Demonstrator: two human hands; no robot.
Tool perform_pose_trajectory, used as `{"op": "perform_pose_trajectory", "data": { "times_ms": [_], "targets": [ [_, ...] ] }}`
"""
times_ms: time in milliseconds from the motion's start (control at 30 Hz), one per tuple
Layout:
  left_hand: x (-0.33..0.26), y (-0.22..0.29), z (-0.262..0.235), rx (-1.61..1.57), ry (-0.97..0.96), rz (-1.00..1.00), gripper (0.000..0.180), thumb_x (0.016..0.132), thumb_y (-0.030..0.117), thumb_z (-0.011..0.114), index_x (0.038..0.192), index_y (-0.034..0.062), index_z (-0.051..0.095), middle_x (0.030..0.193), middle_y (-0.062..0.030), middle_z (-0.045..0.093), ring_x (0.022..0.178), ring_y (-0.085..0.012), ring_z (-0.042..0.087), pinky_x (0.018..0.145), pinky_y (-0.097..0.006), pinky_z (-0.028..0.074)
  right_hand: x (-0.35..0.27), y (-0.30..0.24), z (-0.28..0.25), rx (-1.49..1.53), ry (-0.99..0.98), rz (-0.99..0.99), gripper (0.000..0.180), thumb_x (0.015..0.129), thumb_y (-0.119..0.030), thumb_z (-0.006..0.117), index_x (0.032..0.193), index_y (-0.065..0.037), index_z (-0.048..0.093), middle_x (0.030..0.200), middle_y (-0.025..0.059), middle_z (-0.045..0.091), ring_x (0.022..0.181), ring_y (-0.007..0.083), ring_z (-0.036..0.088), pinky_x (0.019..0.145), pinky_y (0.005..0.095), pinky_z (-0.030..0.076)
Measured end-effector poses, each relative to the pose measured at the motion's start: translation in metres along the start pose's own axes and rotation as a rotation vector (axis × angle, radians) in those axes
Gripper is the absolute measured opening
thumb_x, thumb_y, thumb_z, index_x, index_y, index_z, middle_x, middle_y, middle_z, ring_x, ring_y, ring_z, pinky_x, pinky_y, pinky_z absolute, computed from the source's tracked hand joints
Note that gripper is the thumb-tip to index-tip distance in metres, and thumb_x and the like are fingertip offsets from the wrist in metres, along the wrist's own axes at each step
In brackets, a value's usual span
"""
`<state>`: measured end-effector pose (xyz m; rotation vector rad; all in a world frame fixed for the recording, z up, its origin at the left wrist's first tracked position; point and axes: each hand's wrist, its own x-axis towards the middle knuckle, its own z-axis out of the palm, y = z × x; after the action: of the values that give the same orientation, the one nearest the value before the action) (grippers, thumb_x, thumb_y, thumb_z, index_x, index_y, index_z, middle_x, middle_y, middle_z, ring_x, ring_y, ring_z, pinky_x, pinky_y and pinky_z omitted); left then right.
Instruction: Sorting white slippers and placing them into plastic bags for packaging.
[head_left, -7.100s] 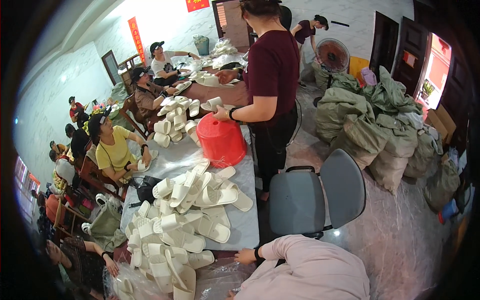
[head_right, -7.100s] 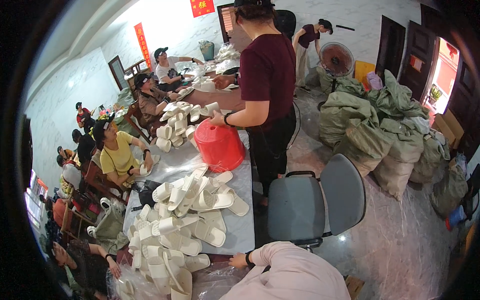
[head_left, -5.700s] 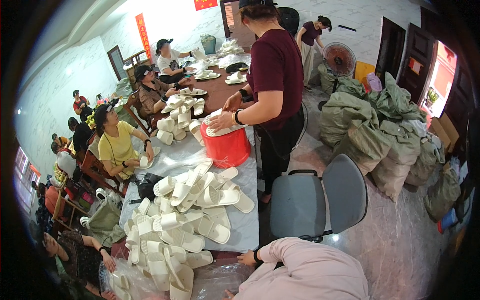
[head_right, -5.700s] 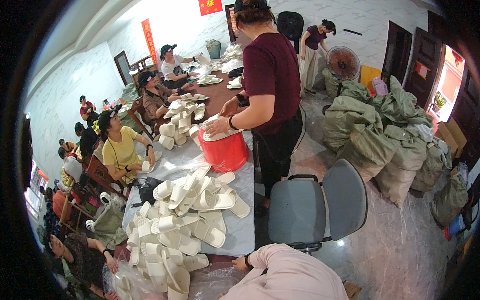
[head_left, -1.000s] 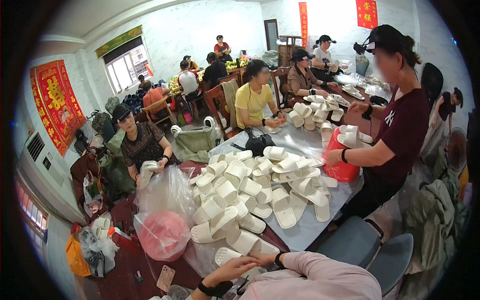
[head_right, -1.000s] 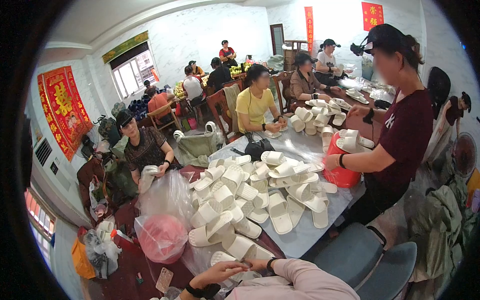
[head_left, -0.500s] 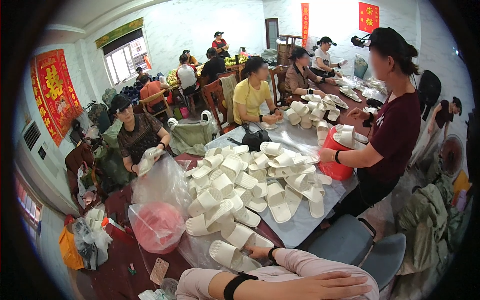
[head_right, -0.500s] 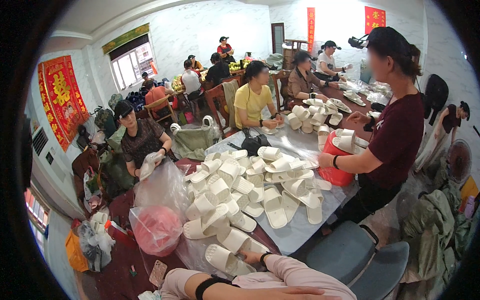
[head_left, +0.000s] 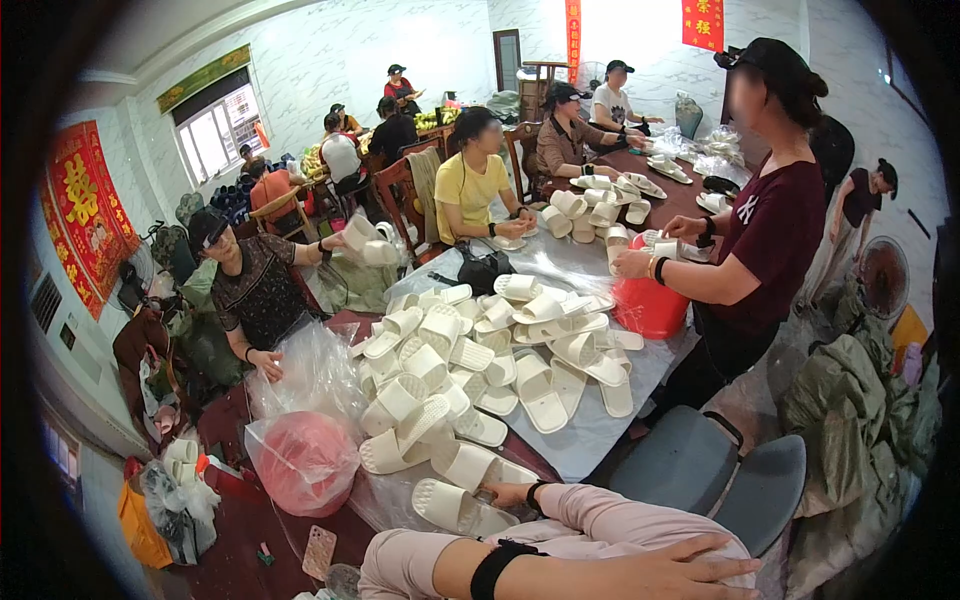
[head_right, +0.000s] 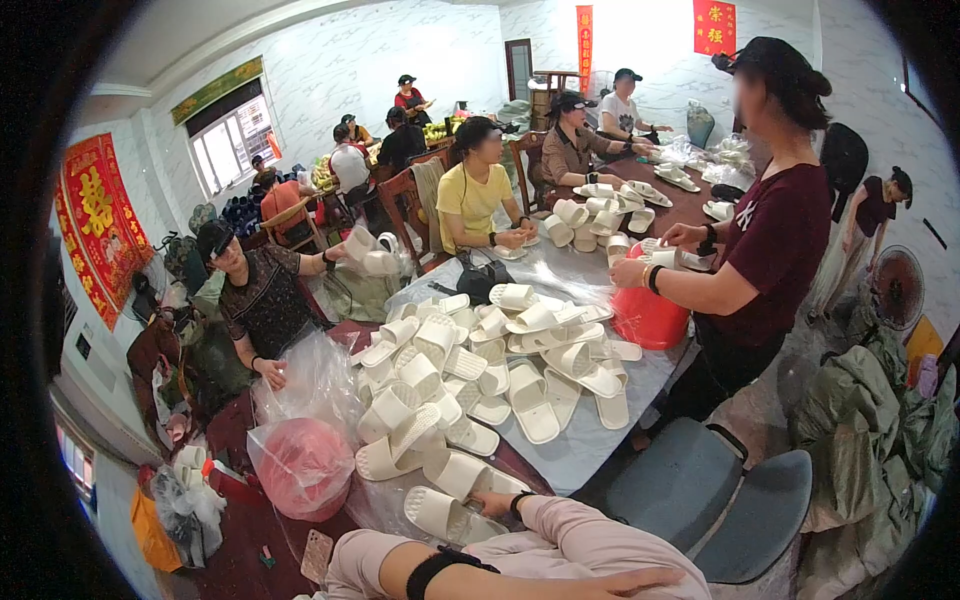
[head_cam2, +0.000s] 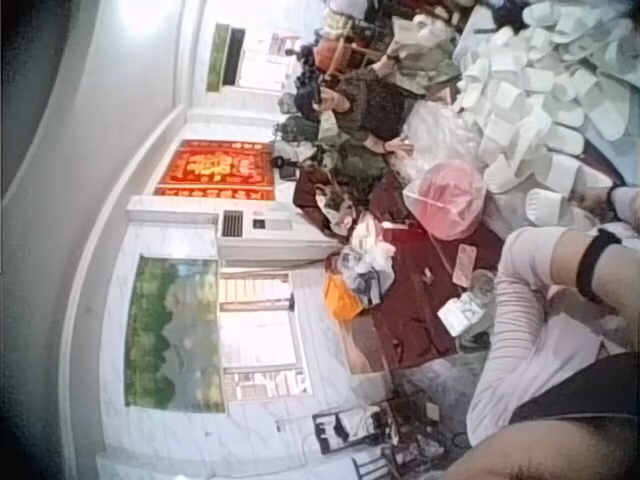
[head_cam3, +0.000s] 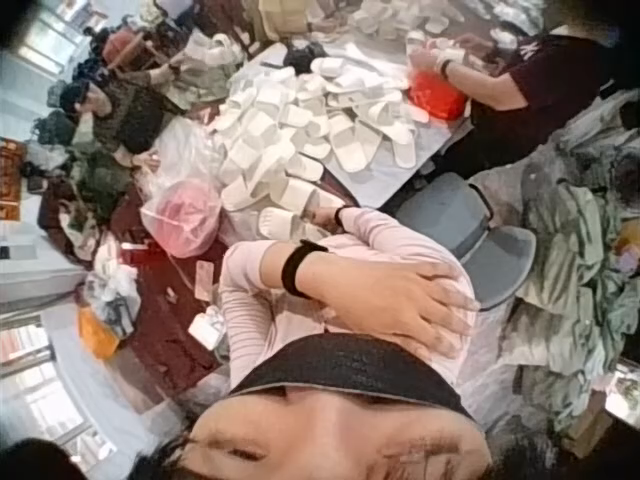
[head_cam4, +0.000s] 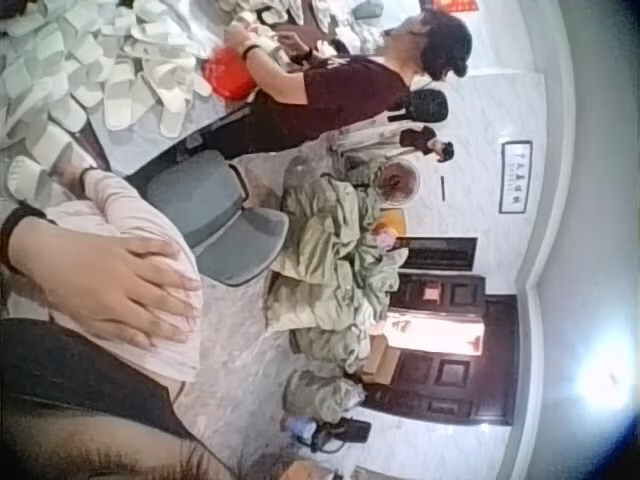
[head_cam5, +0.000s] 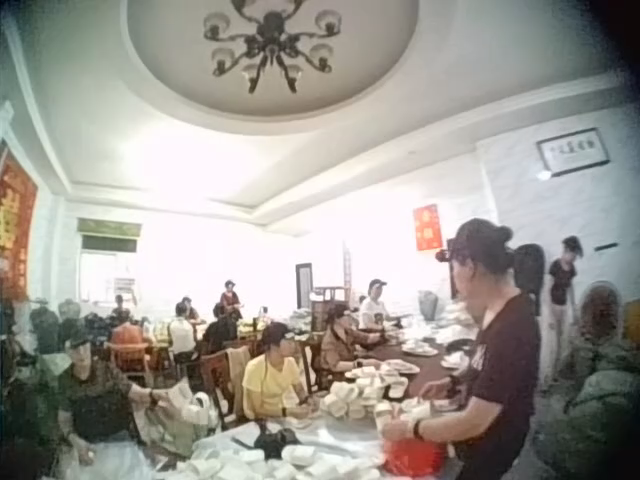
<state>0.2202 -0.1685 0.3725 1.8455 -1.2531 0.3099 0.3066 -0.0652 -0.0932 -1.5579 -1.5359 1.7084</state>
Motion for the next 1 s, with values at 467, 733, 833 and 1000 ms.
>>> {"op": "perform_pose_trajectory", "data": {
  "times_ms": [467, 733, 833, 1000],
  "targets": [
    [-0.015, 0.003, 0.000, 0.094, -0.027, 0.036, 0.031, 0.084, 0.031, 0.045, 0.110, 0.0140, 0.053, 0.120, -0.0091, 0.046, 0.116, -0.0309, 0.036, 0.094, -0.052, 0.023, 0.016, 0.012, 0.002, -0.130, 0.039, -0.020, 0.061, 0.070, -0.007, 0.053, 0.127, -0.005, 0.031, 0.101, 0.0148, 0.053, 0.087, 0.0214, 0.051, 0.075, 0.0320, 0.041],
    [-0.033, 0.010, -0.006, 0.082, -0.001, -0.154, 0.038, 0.086, 0.028, 0.046, 0.121, 0.0119, 0.044, 0.128, -0.0104, 0.041, 0.120, -0.0309, 0.033, 0.097, -0.046, 0.024, 0.007, 0.004, 0.001, -0.154, 0.087, -0.115, 0.059, 0.072, -0.007, 0.054, 0.126, -0.009, 0.031, 0.091, 0.0145, 0.055, 0.082, 0.0233, 0.052, 0.072, 0.0328, 0.042],
    [-0.043, 0.009, -0.011, 0.077, -0.020, -0.259, 0.042, 0.087, 0.027, 0.044, 0.125, 0.0093, 0.039, 0.132, -0.0107, 0.036, 0.121, -0.0323, 0.032, 0.098, -0.044, 0.024, 0.002, -0.010, 0.000, -0.174, 0.061, -0.029, 0.060, 0.072, -0.007, 0.055, 0.127, -0.009, 0.030, 0.092, 0.0145, 0.055, 0.083, 0.0234, 0.052, 0.072, 0.0336, 0.042],
    [-0.050, -0.002, -0.015, 0.047, -0.070, -0.271, 0.044, 0.088, 0.027, 0.042, 0.127, 0.0069, 0.037, 0.134, -0.0151, 0.031, 0.123, -0.0338, 0.029, 0.101, -0.040, 0.022, 0.002, 0.008, 0.000, -0.163, 0.169, -0.268, 0.061, 0.072, -0.007, 0.053, 0.127, -0.008, 0.028, 0.095, 0.0155, 0.054, 0.085, 0.0240, 0.052, 0.072, 0.0351, 0.043]
  ]
}}
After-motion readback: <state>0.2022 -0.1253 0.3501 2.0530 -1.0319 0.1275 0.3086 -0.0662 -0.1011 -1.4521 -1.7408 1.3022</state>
